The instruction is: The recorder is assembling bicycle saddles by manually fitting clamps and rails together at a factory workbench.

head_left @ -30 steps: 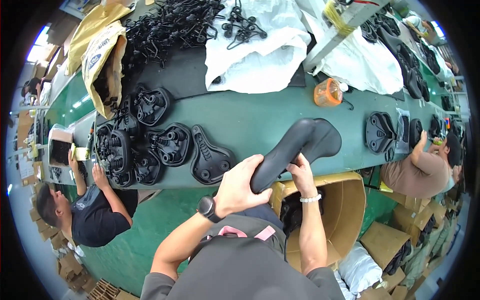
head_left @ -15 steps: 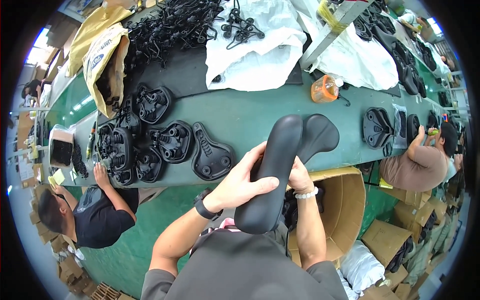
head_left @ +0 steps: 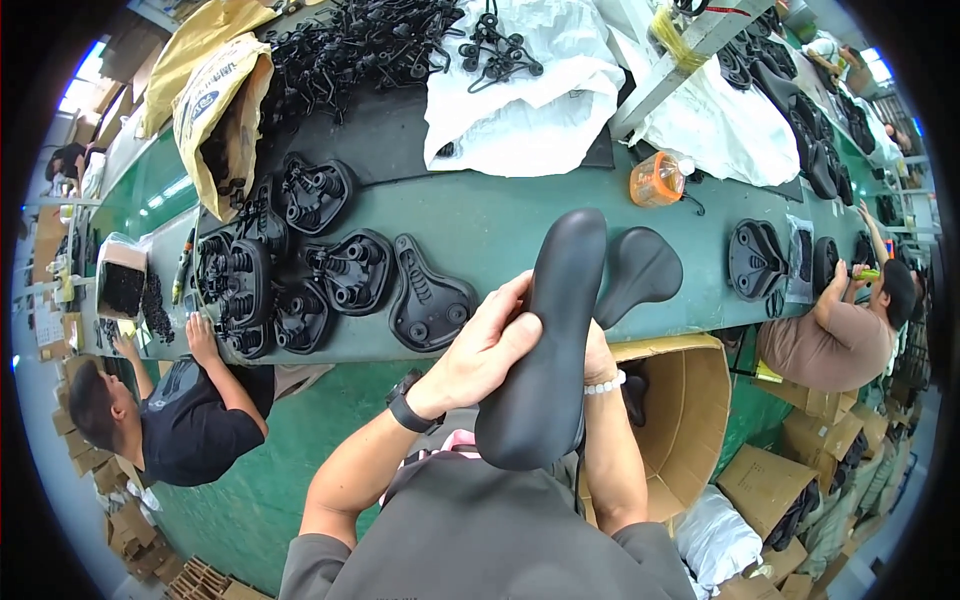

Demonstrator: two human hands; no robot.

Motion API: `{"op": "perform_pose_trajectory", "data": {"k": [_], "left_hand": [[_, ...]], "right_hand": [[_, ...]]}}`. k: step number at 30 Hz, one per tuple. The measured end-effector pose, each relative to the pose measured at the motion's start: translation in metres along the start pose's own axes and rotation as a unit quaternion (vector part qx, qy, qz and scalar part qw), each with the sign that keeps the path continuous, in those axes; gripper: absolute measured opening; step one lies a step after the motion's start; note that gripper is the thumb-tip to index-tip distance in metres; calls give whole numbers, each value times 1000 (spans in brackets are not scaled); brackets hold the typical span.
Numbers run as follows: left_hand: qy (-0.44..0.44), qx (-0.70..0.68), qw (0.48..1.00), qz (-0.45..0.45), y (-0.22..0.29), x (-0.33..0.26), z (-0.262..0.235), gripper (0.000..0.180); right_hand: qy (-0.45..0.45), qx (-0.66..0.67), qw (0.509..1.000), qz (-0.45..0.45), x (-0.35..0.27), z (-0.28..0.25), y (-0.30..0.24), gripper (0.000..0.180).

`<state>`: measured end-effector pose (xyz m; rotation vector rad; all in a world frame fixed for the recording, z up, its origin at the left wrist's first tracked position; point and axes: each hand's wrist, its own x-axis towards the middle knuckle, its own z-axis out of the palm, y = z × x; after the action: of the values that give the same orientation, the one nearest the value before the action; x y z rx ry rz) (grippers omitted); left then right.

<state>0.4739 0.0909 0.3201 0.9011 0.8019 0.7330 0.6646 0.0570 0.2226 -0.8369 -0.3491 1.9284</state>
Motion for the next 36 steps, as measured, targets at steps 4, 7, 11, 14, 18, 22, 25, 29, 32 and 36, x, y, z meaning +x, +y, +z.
{"op": "perform_pose_trajectory", "data": {"k": [4, 7, 11, 14, 18, 22, 25, 29, 32, 36], "left_hand": [[-31, 96, 995, 13, 7, -4, -5, 88], [-3, 218, 973, 69, 0, -5, -10, 75], [87, 195, 976, 48, -5, 1, -4, 53], [67, 135, 987, 54, -11, 0, -5, 51], [-28, 133, 991, 15, 3, -3, -8, 71], [-26, 158, 984, 75, 5, -8, -5, 85], [3, 179, 983, 38, 5, -6, -3, 79], [-9, -20, 1000, 4, -7, 5, -9, 78], [3, -69, 998, 16, -15, 6, -14, 78], [66, -73, 984, 148, -13, 3, -12, 83]], "right_hand": [[-26, -32, 999, -14, -3, 7, -2, 33], [-45, -67, 997, 2, -2, -1, 5, 33], [-11, 19, 999, 36, -2, 0, 14, 26], [-8, 43, 998, 37, -6, 4, 17, 22], [-58, 14, 998, 2, -7, 37, -11, 26], [-64, -35, 997, 18, -1, 16, 1, 30], [-61, -18, 997, 41, -1, 14, 4, 29], [-118, 60, 987, 85, -12, 12, 7, 34], [-120, 42, 990, 56, -20, 43, -10, 39], [-37, -43, 998, -29, -9, -2, -25, 41]]}}
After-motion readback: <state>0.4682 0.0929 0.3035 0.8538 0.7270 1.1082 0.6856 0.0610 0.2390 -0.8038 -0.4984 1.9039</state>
